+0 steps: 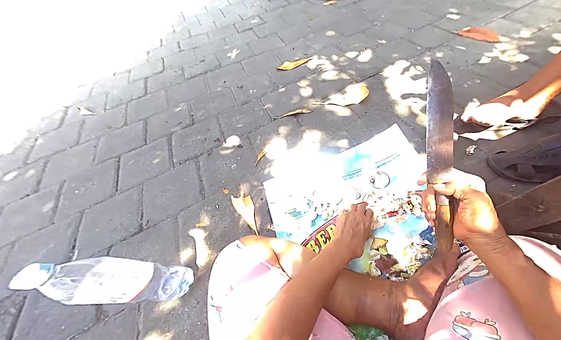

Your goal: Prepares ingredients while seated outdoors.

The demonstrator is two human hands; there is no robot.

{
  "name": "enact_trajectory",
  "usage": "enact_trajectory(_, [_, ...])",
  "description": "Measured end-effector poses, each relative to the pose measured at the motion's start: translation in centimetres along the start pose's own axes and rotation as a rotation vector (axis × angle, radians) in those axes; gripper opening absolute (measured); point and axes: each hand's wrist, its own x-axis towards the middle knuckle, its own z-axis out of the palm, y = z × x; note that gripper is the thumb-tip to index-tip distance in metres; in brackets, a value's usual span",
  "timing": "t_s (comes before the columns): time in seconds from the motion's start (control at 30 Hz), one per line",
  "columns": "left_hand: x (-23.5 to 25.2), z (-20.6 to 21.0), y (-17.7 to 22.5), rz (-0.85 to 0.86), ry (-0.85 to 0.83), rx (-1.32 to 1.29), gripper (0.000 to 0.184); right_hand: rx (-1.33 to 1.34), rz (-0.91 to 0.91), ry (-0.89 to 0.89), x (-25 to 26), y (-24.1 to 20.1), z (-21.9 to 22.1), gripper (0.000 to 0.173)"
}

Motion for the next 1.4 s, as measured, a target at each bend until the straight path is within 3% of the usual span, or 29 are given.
enact_trajectory(0.17, [0.2,-1.2,-0.6,-0.069,-0.092,-0.100,0.034,-0.042,0.055,-0.048,0.1,0.3,0.7,0.043])
enact_trajectory(0.23, [0.2,-1.3,-0.8,-0.079,-0.099,-0.162,0.032,-0.043,0.066,-0.071,-0.2,0.6,0.5,0.040])
enact_trajectory(0.4, [-0.9,-1.8,-1.8,-0.019,0.175,-0.480,0.011,-0.030,0.036,-0.055,-0.4,0.5,0.7,0.029])
enact_trajectory(0.47, [-1.4,-2.4,-1.9,-0.065,0.185,-0.463,0.010,-0.024,0.049,-0.031,-0.4,0.5,0.7,0.028])
enact_trajectory(0.67, [-0.4,-2.7,-3.0,-0.170,-0.010,-0.336,0.022,-0.074,0.073,0.017,-0.2,0.6,0.6,0.027])
enact_trajectory(0.93, [-0.6,-2.8,-5.8,-0.105,0.176,-0.457,0.015,-0.086,0.038,0.035,-0.2,0.6,0.4,0.024])
enact_trajectory(1.13, [0.0,-2.5,-4.8,-0.053,0.073,-0.399,0.016,-0.081,0.062,0.036,0.2,0.8,0.1,0.028])
enact_trajectory(1.3, [-0.4,-2.8,-6.1,-0.071,0.145,-0.443,0.014,-0.099,0.069,0.044,0.0,0.7,0.3,0.028])
enact_trajectory(1.4, [-1.3,-3.1,-6.4,-0.083,0.042,-0.399,0.012,-0.127,0.076,0.043,-0.1,0.6,0.4,0.025])
